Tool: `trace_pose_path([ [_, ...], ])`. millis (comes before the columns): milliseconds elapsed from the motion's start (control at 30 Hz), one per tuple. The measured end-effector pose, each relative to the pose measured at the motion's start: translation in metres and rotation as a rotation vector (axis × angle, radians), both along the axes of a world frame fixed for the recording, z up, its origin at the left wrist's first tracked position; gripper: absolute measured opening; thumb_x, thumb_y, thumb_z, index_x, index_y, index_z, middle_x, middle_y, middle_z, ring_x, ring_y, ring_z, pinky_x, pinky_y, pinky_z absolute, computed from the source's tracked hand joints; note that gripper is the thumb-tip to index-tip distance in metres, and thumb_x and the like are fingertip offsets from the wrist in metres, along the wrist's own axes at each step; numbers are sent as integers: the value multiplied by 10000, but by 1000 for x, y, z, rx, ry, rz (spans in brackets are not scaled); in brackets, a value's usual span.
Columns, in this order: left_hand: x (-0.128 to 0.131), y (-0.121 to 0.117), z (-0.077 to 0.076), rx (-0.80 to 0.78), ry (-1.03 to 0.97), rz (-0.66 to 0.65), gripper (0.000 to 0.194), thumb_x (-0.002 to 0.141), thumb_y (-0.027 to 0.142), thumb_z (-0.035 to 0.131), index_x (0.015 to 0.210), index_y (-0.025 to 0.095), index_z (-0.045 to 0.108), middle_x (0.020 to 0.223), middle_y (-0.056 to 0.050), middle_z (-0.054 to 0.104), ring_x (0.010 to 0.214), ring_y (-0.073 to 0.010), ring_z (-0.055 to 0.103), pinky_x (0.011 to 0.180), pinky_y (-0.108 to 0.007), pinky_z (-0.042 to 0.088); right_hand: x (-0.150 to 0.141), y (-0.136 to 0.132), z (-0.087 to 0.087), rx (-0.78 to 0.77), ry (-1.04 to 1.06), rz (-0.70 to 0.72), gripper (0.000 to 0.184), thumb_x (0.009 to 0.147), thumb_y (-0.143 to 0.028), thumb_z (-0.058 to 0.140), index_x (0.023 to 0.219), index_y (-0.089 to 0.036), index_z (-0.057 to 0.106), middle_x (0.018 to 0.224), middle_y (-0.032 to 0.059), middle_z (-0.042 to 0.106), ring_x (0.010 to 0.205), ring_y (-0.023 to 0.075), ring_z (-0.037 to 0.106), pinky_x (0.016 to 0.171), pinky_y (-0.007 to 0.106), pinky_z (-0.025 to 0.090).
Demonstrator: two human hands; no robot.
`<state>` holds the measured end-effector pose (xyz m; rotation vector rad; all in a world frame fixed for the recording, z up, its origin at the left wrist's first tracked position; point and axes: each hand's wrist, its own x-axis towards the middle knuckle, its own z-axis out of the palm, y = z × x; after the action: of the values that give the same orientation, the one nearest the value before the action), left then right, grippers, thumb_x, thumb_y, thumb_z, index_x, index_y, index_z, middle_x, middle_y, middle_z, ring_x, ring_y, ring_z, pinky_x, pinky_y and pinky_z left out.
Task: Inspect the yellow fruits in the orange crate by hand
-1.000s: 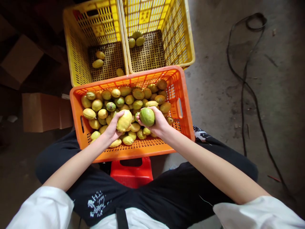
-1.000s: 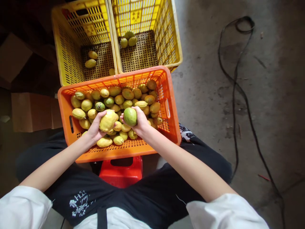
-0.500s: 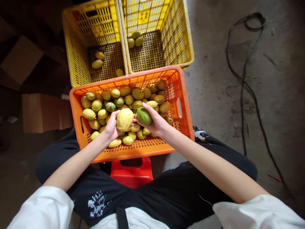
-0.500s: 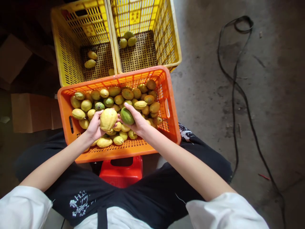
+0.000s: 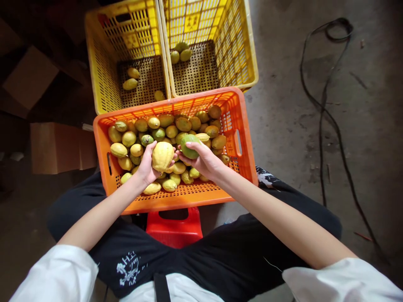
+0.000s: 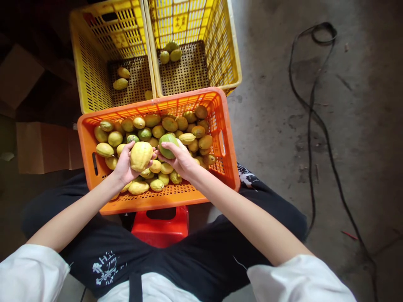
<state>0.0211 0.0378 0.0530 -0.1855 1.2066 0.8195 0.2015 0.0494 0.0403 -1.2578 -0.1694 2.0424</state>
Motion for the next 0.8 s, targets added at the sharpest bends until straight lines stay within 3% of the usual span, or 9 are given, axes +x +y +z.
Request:
trace_pose_path([
  [167, -2, -4, -5, 18, 56, 29, 225, 977, 242, 725, 1173, 134, 743, 966, -82, 823, 771, -185, 804, 666, -256, 672, -1, 1, 5, -14, 20, -28, 480, 679, -194, 858, 1069, -310, 604, 950, -51, 751, 946, 206, 782, 828, 326, 670],
  [300, -7, -6, -12, 5, 50, 40, 300, 927, 254, 762, 1209, 152, 738, 980, -87, 833, 826, -223, 827, 709, -298, 692, -1, 3, 10, -46, -1, -30, 480, 660, -175, 827, 1070, -329, 630, 953, -78, 736, 942, 189, 778, 723, 247, 599],
  [433, -9, -5, -13, 9, 32, 62, 357, 934, 308, 717, 1253, 147, 742, 980, -103, 843, 895, -255, 840, 781, -332, 703, 0, 5, 13, -69, -25, -14, 392, 716, -254, 848, 1046, -309, 643, 905, -60, 733, 910, 202, 774, 638, 231, 549],
  [600, -5, -3, -8, 0, 65, 84, 325, 967, 312, 658, 1213, 120, 751, 867, -96, 822, 850, -242, 834, 751, -293, 681, -1, 6, 13, -96, -10, -37, 255, 814, -302, 862, 915, -280, 629, 835, -38, 746, 849, 202, 763, 697, 289, 644],
  [800, 0, -3, -4, 67, 61, 59, 314, 1013, 344, 585, 1173, 137, 758, 965, -121, 853, 924, -250, 849, 799, -307, 695, -4, 9, 10, -139, -24, -70, 212, 876, -382, 822, 905, -260, 651, 842, 18, 783, 889, 231, 793, 718, 304, 674],
])
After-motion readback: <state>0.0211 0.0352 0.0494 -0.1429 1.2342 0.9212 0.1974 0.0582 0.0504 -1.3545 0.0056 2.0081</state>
